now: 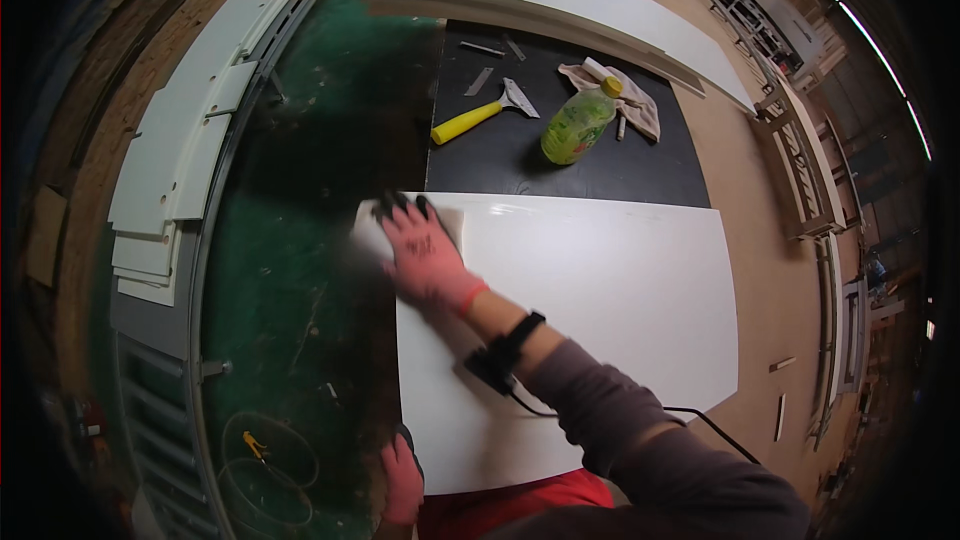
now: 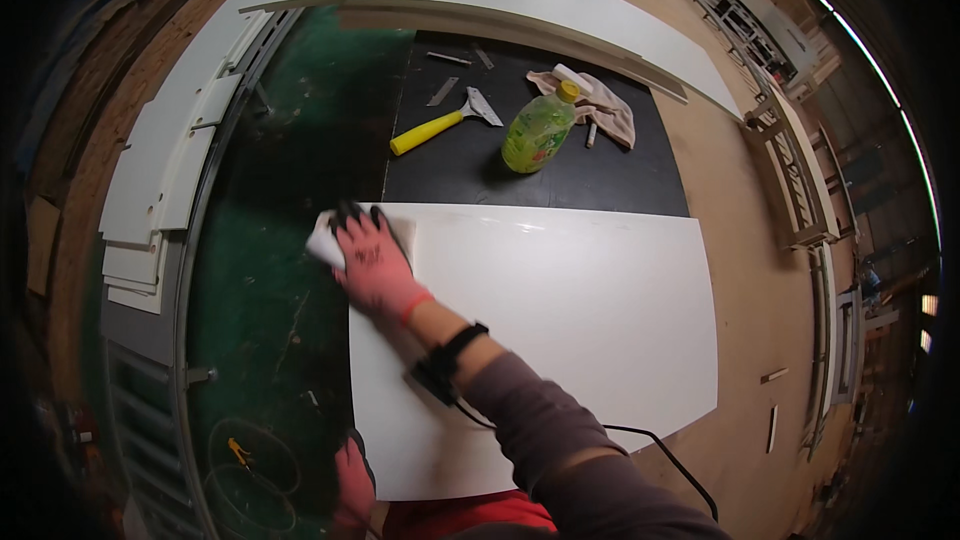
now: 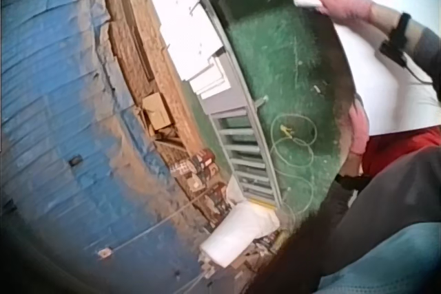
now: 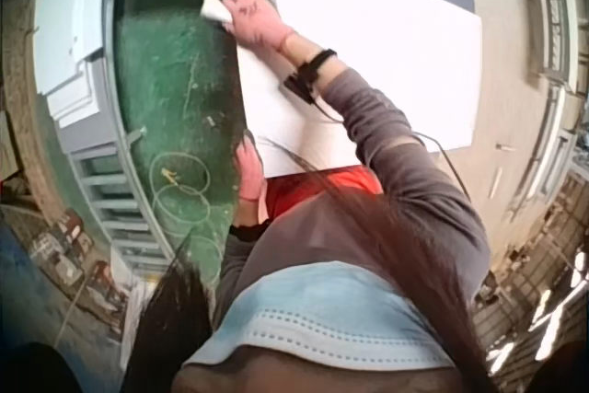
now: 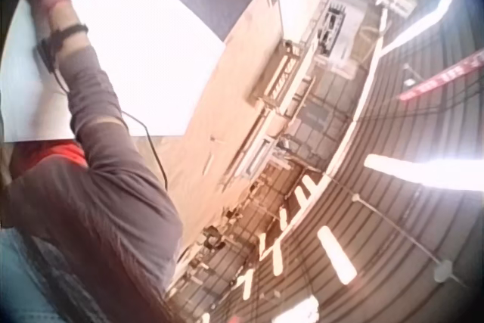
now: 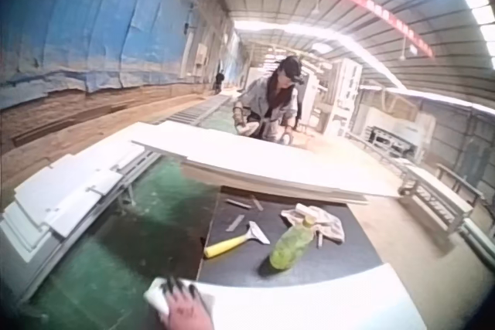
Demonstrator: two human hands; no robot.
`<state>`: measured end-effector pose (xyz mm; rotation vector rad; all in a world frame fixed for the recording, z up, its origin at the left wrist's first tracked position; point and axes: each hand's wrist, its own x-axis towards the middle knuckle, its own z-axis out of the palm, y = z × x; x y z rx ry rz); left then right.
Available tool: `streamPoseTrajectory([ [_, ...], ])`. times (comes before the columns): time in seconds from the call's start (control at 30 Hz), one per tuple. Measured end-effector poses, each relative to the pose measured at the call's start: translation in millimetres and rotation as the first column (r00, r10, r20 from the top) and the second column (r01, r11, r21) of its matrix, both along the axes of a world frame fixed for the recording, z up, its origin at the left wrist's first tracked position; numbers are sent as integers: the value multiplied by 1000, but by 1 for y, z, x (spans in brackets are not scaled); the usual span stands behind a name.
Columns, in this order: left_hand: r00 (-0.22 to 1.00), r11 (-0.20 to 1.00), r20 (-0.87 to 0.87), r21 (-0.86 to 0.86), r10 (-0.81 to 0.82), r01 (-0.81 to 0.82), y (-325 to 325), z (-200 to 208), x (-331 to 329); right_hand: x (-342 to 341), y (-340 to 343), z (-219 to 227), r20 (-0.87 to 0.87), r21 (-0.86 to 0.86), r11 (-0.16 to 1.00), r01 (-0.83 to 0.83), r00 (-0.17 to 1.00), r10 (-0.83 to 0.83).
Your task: Cleaning a white furniture panel with a cloth and a scraper in a workshop.
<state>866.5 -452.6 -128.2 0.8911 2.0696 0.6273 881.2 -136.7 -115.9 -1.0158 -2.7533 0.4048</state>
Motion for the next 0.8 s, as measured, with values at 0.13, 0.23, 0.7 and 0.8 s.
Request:
streamPoseTrajectory([
  [0.13,956,978,223,31,192,-204,9,7,5,-13,39,-16,-81,152,987,59,996,-47],
  [0.23,989,989,93,79,116,-124,-10,-15,1,1,-7,-7,-5,-28,994,-104,995,103],
  [0.7,882,881,109,-185,459,-436,-27,-52,14,-4,49,-12,21,-2,1000,-2,1000,2],
  [0.8,875,882,143,-171,463,-439,-43,-67,16,30,26,0,-59,-57,991,-118,992,115],
])
